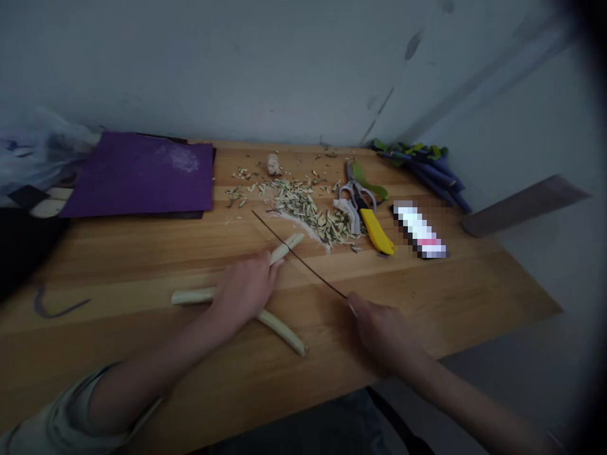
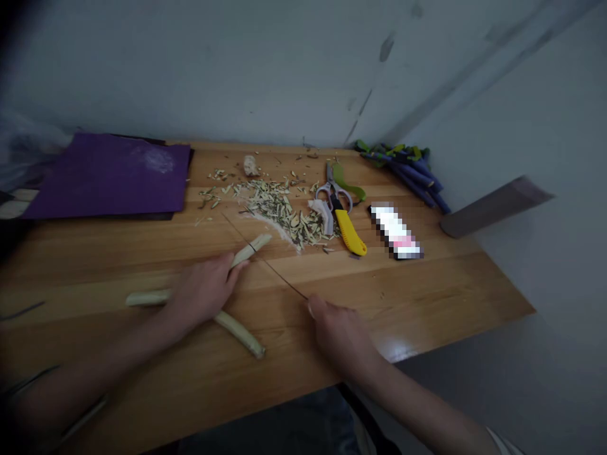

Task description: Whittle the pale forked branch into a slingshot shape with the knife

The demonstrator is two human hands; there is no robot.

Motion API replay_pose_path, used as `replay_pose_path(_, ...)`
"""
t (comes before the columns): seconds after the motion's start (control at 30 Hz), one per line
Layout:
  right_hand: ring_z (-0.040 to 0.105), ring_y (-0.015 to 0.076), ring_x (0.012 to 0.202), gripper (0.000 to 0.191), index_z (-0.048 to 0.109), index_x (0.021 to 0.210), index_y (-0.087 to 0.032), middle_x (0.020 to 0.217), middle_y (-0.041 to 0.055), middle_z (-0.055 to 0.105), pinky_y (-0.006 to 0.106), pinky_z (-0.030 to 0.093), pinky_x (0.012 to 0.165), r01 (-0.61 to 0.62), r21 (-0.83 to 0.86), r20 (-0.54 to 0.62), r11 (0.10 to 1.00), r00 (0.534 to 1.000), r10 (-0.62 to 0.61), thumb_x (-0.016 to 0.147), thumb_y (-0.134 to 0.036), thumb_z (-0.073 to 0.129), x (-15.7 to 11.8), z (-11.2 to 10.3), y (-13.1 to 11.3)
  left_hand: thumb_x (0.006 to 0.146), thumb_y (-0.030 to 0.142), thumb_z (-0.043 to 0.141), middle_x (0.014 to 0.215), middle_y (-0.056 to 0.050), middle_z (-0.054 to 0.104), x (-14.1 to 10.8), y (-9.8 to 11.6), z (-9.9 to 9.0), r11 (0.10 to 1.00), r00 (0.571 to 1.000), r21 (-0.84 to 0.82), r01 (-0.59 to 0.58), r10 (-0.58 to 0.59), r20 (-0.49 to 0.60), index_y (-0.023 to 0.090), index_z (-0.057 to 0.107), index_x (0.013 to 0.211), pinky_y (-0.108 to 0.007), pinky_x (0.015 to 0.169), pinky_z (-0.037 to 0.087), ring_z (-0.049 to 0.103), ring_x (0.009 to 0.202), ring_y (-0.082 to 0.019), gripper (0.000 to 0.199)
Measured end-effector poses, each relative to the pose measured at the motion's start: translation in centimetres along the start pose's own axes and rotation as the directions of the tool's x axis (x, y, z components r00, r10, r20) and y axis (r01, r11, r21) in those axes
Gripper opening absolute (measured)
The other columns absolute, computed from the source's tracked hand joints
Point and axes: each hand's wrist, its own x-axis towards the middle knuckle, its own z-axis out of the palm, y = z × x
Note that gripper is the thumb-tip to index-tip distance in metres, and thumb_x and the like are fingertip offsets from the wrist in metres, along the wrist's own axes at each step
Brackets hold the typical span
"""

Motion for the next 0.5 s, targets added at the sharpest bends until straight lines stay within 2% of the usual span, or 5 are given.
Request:
replay_pose_path(0.13, 0.059, 0.0164, 0.063, 0.023, 0.049, 0.088, -0.019, 0.075, 0.0052, 0.065, 0.025, 0.027, 0.048, 0.08, -0.035, -0.087, 0.996, 0.993, -0.082, 0.08, -0.011, 0.03, 3.2, -1.4, -2.3, 0.088, 0.045, 0.015, 0.076, -0.011, 0.064, 0.0, -0.2, 0.1, 0.999, 0.999, -0.01, 0.031, -0.031, -0.015, 0.015, 0.054, 0.092, -0.032, 0.057, 0.04, 0.06, 0.065, -0.024, 0.049)
replay_pose_path(0.23, 0.059, 0.0157, 0.062, 0.022, 0.049, 0.088, -0.019, 0.075, 0.0046, 0.065, 0.024, 0.03, 0.049, 0.072, -0.007, -0.028, 0.997, 0.997, -0.072, 0.082, -0.012, 0.029, 1.9, -1.4, -1.1, 0.088, 0.044, 0.014, 0.075, -0.011, 0.064, 0.1, -0.2, 0.1, 0.999, 0.999, -0.003, 0.04, -0.04, -0.02, 0.015, 0.054, 0.092, -0.033, 0.055, 0.04, 0.06, 0.064, -0.025, 0.049)
replay_pose_path(0.33, 0.057, 0.0143, 0.052, 0.019, 0.048, 0.082, -0.018, 0.063, 0.0029, 0.063, 0.024, 0.026, 0.044, -0.017, -0.02, 0.04, 1.0, 0.999, 0.017, 0.082, -0.012, 0.03, -0.3, -1.1, 0.7, 0.088, 0.044, 0.015, 0.075, -0.01, 0.064, 0.1, -0.1, 0.2, 1.0, 1.0, -0.014, 0.002, -0.002, -0.022, 0.015, 0.053, 0.093, -0.032, 0.053, 0.039, 0.06, 0.062, -0.025, 0.047)
replay_pose_path(0.4, 0.056, 0.0143, 0.051, 0.019, 0.048, 0.081, -0.018, 0.062, 0.0028, 0.062, 0.024, 0.024, 0.043, -0.008, -0.029, 0.025, 1.0, 1.0, 0.009, 0.083, -0.013, 0.03, 0.2, -1.2, 0.3, 0.089, 0.044, 0.015, 0.074, -0.01, 0.064, 0.0, 0.0, 0.2, 1.0, 1.0, -0.022, -0.014, 0.014, -0.021, 0.016, 0.053, 0.093, -0.032, 0.054, 0.04, 0.06, 0.063, -0.025, 0.047)
replay_pose_path(0.5, 0.059, 0.0161, 0.064, 0.02, 0.048, 0.089, -0.019, 0.076, 0.005, 0.064, 0.025, 0.027, 0.048, 0.03, -0.024, -0.026, 0.999, 0.999, -0.031, 0.084, -0.014, 0.029, 2.8, -1.6, -1.7, 0.089, 0.044, 0.014, 0.073, -0.011, 0.064, 0.0, 0.0, 0.1, 1.0, 1.0, -0.009, 0.013, -0.013, -0.025, 0.015, 0.053, 0.091, -0.032, 0.055, 0.04, 0.06, 0.063, -0.024, 0.048)
